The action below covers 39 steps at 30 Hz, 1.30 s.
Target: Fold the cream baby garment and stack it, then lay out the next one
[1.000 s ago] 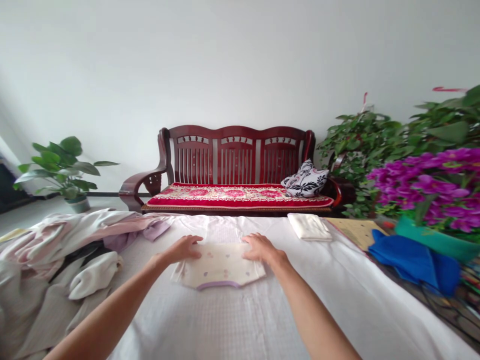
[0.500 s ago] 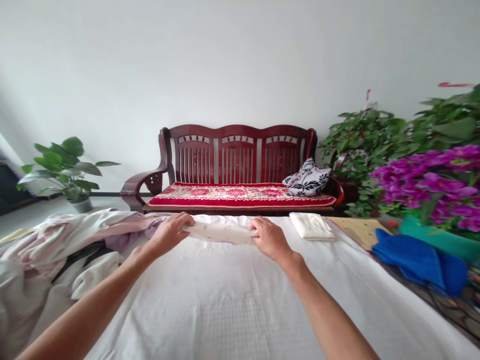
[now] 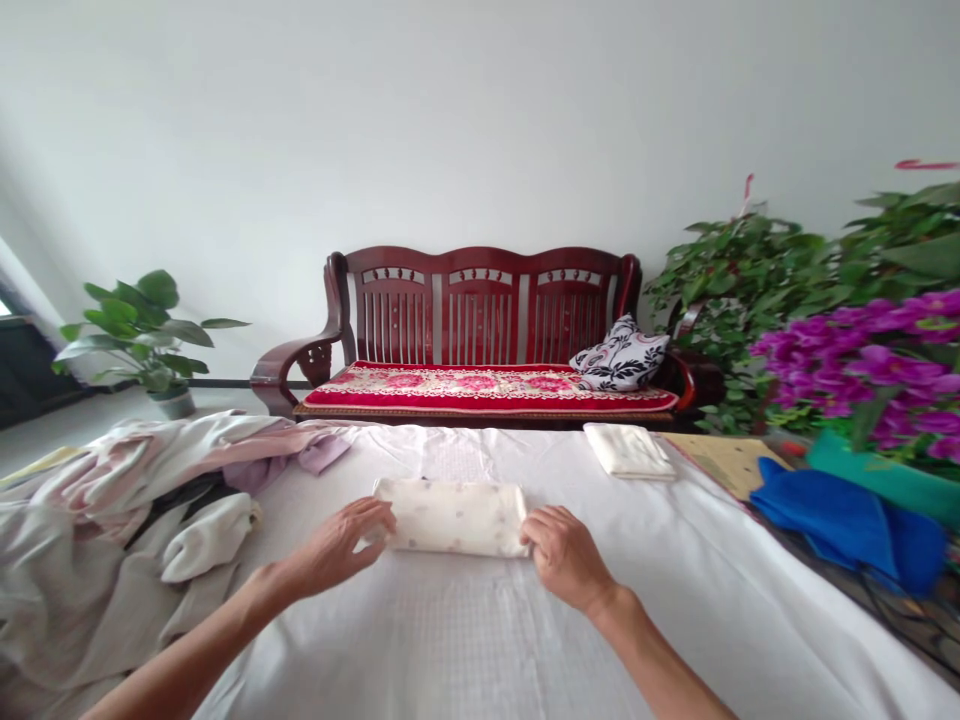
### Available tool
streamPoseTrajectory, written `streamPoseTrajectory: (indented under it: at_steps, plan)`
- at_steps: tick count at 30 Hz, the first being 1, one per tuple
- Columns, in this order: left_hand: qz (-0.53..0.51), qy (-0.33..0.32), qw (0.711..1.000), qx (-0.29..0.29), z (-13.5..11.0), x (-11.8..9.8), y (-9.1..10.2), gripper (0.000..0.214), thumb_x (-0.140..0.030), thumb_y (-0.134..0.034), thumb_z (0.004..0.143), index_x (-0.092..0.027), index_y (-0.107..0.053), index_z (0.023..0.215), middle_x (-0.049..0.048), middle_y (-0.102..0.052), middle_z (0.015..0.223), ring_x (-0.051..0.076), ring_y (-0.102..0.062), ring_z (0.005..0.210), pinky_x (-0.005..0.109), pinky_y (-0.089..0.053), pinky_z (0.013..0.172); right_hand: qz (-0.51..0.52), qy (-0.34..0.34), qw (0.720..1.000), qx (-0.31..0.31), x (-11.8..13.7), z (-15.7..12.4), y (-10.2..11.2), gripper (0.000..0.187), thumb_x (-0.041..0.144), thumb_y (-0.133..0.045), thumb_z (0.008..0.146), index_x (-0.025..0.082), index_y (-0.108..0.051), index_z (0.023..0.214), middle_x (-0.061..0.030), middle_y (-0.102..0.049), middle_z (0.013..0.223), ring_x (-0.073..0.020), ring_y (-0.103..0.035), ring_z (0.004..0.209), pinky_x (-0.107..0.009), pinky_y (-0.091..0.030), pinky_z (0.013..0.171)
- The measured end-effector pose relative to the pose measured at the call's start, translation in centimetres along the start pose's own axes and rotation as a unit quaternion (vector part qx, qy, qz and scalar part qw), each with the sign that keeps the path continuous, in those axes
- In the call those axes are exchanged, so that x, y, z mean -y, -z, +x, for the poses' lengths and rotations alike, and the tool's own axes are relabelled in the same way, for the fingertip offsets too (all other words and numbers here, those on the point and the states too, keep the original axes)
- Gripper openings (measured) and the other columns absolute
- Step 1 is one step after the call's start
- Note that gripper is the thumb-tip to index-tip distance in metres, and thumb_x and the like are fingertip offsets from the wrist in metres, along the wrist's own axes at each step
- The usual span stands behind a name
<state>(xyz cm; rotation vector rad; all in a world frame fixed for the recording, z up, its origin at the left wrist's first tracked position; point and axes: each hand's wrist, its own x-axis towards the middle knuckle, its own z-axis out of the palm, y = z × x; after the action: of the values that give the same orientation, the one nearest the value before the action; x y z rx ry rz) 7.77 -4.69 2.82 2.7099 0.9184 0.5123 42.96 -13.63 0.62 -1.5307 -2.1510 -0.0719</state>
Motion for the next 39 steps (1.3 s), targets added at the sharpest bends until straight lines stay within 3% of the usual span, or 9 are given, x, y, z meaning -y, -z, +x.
streamPoseTrajectory:
  at_steps: [2, 5, 8, 12, 17, 24, 29, 33, 39]
  plan:
    - [-0.016, 0.018, 0.999, -0.03, 1.9, -1.1, -0.2, 0.024, -0.026, -0.043, 0.096, -0.023, -0.061, 0.112, 0.0058, -0.066, 0.117, 0.023, -0.055, 0.12, 0.038, -0.041, 0.104, 0.014, -0.036, 0.999, -0.038, 1.6, 2.0, -0.2, 0.038, 0.002, -0.037, 0.075, 0.022, -0.065, 0.09, -0.0042, -0.069, 0.095, -0.0195, -0.061, 0.096, -0.033, -0.047, 0.088]
    - [0.008, 0.051, 0.996, -0.067, 5.4, -2.2, -2.3, 0.036, -0.031, -0.036, 0.1, -0.02, -0.056, 0.128, 0.008, -0.059, 0.135, 0.024, -0.044, 0.135, 0.042, -0.035, 0.112, 0.004, -0.047, 0.997, -0.054, 4.8, 5.7, -2.4, 0.043, 0.014, -0.034, 0.091, 0.019, -0.057, 0.127, -0.0076, -0.062, 0.13, -0.0203, -0.052, 0.125, -0.037, -0.04, 0.106]
    - [0.069, 0.081, 0.993, -0.043, 7.5, -2.0, -5.0, 0.044, -0.031, -0.034, 0.101, -0.016, -0.048, 0.139, 0.0117, -0.049, 0.146, 0.027, -0.037, 0.14, 0.046, -0.031, 0.114, -0.036, -0.051, 0.998, 0.01, 6.6, 7.9, -5.7, 0.049, 0.028, -0.036, 0.097, 0.012, -0.044, 0.142, -0.0132, -0.048, 0.147, -0.0258, -0.04, 0.137, -0.044, -0.034, 0.113]
    - [0.135, 0.122, 0.983, 0.013, 7.0, -0.4, -6.8, 0.055, -0.044, -0.035, 0.1, -0.015, -0.042, 0.145, 0.0146, -0.038, 0.153, 0.034, -0.03, 0.143, 0.052, -0.029, 0.113, -0.079, -0.078, 0.991, 0.075, 5.8, 7.2, -8.0, 0.052, 0.039, -0.038, 0.098, 0.014, -0.045, 0.143, -0.0123, -0.043, 0.151, -0.0276, -0.035, 0.141, -0.049, -0.029, 0.115]
    - [0.156, 0.148, 0.976, 0.027, 4.9, 1.6, -6.4, 0.06, -0.05, -0.034, 0.099, -0.019, -0.037, 0.149, 0.0132, -0.034, 0.155, 0.032, -0.027, 0.144, 0.051, -0.024, 0.115, -0.111, -0.092, 0.986, 0.086, 3.0, 4.8, -6.7, 0.055, 0.043, -0.034, 0.099, 0.016, -0.041, 0.146, -0.0096, -0.038, 0.154, -0.0252, -0.031, 0.143, -0.046, -0.024, 0.118]
    - [0.114, 0.283, 0.952, -0.017, 1.5, 3.4, -5.5, 0.059, -0.041, -0.036, 0.098, -0.01, -0.035, 0.148, 0.0168, -0.037, 0.153, 0.033, -0.031, 0.142, 0.047, -0.026, 0.114, -0.128, -0.153, 0.975, 0.093, 1.3, 3.7, -5.3, 0.05, 0.036, -0.033, 0.099, 0.02, -0.043, 0.145, -0.0084, -0.039, 0.154, -0.0259, -0.028, 0.144, -0.05, -0.022, 0.116]
    - [-0.018, 0.31, 0.948, -0.076, 0.8, 3.4, -5.2, 0.06, -0.029, -0.046, 0.09, -0.007, -0.036, 0.146, 0.0201, -0.052, 0.14, 0.029, -0.05, 0.127, 0.04, -0.036, 0.107, -0.129, -0.154, 0.978, 0.049, 3.2, 4.4, -5.1, 0.049, 0.03, -0.036, 0.097, 0.015, -0.047, 0.142, -0.0095, -0.041, 0.152, -0.0264, -0.025, 0.145, -0.049, -0.013, 0.118]
    - [-0.168, 0.374, 0.903, -0.125, 1.8, 4.2, -4.7, 0.062, -0.025, -0.059, 0.08, -0.009, -0.044, 0.138, 0.019, -0.058, 0.129, 0.03, -0.056, 0.117, 0.039, -0.041, 0.1, -0.084, -0.102, 0.99, 0.053, 5.8, 5.1, -5.5, 0.051, 0.036, -0.036, 0.098, 0.018, -0.044, 0.145, -0.0072, -0.037, 0.155, -0.0242, -0.023, 0.146, -0.047, -0.012, 0.119]
    - [-0.29, 0.417, 0.855, -0.104, 2.9, 4.7, -3.1, 0.051, -0.035, -0.071, 0.067, -0.013, -0.06, 0.112, 0.0095, -0.07, 0.094, 0.026, -0.066, 0.09, 0.029, -0.049, 0.069, -0.028, -0.084, 0.993, 0.082, 7.9, 5.5, -6.9, 0.055, 0.041, -0.038, 0.097, 0.018, -0.04, 0.147, -0.0077, -0.037, 0.155, -0.0245, -0.025, 0.146, -0.046, -0.013, 0.12]
